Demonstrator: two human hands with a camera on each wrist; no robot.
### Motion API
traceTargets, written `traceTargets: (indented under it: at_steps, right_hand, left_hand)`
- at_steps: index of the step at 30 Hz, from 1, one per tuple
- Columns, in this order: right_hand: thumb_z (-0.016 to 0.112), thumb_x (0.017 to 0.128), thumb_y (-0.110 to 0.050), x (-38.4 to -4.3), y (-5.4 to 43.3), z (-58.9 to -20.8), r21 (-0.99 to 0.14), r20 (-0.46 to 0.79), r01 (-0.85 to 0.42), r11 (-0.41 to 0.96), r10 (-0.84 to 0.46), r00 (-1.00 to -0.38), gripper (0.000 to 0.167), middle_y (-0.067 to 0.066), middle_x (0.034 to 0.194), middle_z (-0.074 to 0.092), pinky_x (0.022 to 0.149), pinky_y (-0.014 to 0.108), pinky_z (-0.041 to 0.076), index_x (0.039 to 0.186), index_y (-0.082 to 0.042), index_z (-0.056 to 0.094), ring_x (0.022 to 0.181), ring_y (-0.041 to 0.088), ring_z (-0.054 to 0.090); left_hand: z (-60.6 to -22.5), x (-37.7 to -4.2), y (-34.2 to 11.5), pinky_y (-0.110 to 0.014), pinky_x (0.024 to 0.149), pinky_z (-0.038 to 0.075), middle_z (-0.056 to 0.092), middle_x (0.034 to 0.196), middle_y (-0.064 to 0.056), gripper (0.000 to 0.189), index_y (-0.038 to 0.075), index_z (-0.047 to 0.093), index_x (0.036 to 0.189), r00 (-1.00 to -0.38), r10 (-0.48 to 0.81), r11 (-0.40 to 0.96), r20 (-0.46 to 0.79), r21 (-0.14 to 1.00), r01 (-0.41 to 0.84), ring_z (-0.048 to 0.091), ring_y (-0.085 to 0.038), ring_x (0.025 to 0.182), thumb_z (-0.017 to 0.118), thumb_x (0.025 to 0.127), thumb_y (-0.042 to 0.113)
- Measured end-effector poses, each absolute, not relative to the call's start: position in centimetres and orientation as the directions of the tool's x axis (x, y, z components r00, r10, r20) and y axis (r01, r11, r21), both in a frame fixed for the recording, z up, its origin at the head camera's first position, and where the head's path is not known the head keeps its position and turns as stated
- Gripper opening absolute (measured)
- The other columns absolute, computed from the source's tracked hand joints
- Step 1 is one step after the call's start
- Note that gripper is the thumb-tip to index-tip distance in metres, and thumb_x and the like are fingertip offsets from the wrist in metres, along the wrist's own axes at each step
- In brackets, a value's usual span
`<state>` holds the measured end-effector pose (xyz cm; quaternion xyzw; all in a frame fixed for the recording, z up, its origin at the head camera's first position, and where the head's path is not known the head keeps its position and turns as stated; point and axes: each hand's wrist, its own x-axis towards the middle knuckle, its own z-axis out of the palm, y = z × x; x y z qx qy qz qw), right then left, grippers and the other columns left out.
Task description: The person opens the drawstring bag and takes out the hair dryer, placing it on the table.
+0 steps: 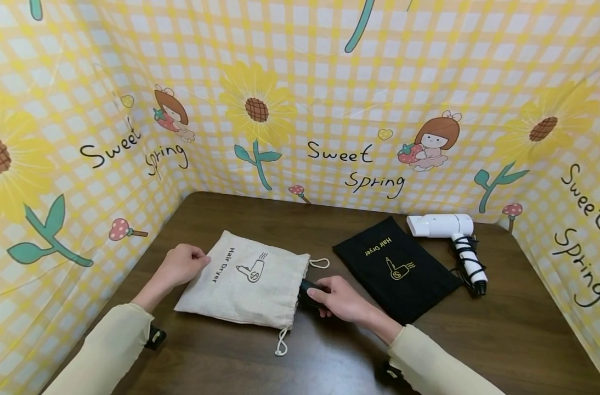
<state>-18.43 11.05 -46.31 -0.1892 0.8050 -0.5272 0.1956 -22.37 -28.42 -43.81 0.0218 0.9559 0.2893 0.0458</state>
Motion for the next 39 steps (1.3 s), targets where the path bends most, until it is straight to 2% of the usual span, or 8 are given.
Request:
traceTargets:
  at_steps: [5,16,39]
  right_hand:
    - [0.062,0.107,-0.017,-18.2,11.3,-46.4,-0.925,-0.112,-0.094,0.368,-0.502,-0.858,0.025,0.003,0.063,0.06,0.057,0.036,0.051,0.098,0.005,0.068,0.055,0.013,0.056]
    - [0.061,0.107,-0.016,-17.7,12.1,-46.7,-0.927,-0.1,-0.097,0.362,-0.488,-0.867,0.023,0.003,0.062,0.059,0.054,0.032,0.048,0.095,0.003,0.067,0.054,0.013,0.054]
    - [0.06,0.109,-0.02,-17.1,13.7,-46.5,-0.938,-0.147,-0.024,0.346,-0.46,-0.875,0.025,0.005,0.066,0.06,0.057,0.034,0.049,0.097,0.001,0.067,0.059,0.016,0.056]
  left_hand:
    - [-44.1,-22.4,-28.4,-0.037,0.063,0.044,0.063,0.078,-0.005,0.024,0.004,0.072,0.085,-0.996,0.061,0.832,-0.065,0.555,0.014,0.055,-0.023,0.072,0.064,0.104,0.017]
    - [-44.3,-22.4,-28.3,-0.037,0.062,0.045,0.064,0.079,-0.006,0.023,0.002,0.073,0.088,-0.997,0.052,0.824,-0.063,0.567,0.007,0.056,-0.023,0.072,0.064,0.104,0.016]
    - [-44.3,-22.8,-28.7,-0.038,0.065,0.045,0.066,0.084,-0.008,0.023,0.0,0.074,0.094,-0.997,0.033,0.822,-0.071,0.57,-0.014,0.057,-0.025,0.075,0.065,0.105,0.018]
